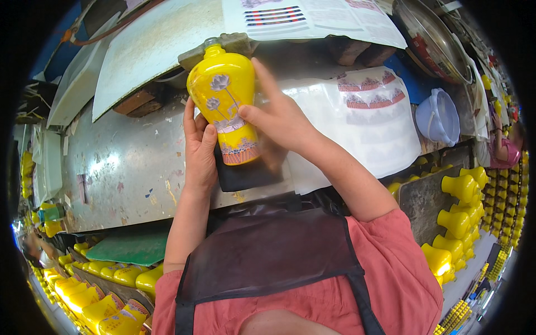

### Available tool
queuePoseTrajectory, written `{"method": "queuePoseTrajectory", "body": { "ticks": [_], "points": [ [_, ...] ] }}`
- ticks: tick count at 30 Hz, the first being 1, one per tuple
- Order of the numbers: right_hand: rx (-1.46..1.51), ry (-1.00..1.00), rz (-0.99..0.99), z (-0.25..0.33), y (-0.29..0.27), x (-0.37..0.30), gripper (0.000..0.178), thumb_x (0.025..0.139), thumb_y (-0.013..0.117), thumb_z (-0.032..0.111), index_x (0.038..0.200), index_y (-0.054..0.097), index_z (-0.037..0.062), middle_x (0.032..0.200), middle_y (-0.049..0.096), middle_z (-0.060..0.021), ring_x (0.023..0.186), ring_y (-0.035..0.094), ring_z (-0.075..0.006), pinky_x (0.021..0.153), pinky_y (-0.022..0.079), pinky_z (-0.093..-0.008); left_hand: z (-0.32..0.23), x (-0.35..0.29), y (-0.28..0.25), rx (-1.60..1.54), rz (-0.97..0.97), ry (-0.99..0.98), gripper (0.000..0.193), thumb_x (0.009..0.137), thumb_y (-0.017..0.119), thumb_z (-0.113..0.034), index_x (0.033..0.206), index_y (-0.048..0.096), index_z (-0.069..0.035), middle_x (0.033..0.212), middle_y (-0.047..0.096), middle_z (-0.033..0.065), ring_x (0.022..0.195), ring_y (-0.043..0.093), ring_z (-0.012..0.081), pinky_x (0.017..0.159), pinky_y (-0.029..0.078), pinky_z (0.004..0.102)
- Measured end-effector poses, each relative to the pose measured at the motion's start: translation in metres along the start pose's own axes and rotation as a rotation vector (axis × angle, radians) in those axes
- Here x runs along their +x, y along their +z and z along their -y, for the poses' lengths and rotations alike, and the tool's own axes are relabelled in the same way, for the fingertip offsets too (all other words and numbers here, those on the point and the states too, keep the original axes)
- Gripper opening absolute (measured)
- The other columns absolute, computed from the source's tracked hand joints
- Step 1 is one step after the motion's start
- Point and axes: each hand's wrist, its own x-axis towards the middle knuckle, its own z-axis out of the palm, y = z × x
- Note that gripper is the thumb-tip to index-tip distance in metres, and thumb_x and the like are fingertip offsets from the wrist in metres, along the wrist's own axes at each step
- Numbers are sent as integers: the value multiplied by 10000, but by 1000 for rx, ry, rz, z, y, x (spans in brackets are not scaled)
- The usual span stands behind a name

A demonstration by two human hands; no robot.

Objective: The person applies a label to a yellow plastic bottle, smooths it around the body, and peels off the backing. The person then places the labeled bottle on a tray with other similar bottles and repeats the process with another bottle.

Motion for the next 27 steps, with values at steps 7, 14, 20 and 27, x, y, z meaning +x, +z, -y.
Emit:
{"method": "queuePoseTrajectory", "body": {
  "ticks": [7, 14, 20, 27],
  "points": [
    [65, -45, 0, -2, 1, 0, 869, 962, 672, 202, 1650, 142, 151, 1425, 570, -226, 1043, 715, -255, 935, 547, -371, 3, 1, -2, 7, 7, 24, 765, 996, 585, -113, 1638, 170, -138, 1460, 469, 180, 1369, 471, 274, 1157, 374, 433],
    [69, -37, -16, 1, -5, 1, 806, 972, 676, 212, 1639, 228, 150, 1452, 561, -178, 1040, 663, -176, 883, 552, -328, 2, 1, -4, -57, -20, -29, 706, 1009, 538, -85, 1639, 223, -128, 1428, 511, 154, 1339, 499, 236, 1149, 380, 400],
    [-22, 34, -94, 6, -12, -2, 645, 976, 649, 210, 1572, 416, 128, 1136, 693, -91, 812, 612, -76, 741, 528, -256, -2, 3, -7, -39, -15, -17, 651, 1030, 492, -86, 1636, 260, -128, 1377, 562, 132, 1301, 524, 202, 1130, 389, 362],
    [-58, -6, -171, 11, -7, -3, 638, 952, 665, 255, 1539, 469, 101, 871, 680, -45, 666, 566, -49, 657, 500, -227, -12, 5, -5, 244, -44, 119, 655, 986, 547, -153, 1586, 300, -67, 1459, 469, 150, 1382, 442, 248, 1150, 360, 398]
  ]
}}
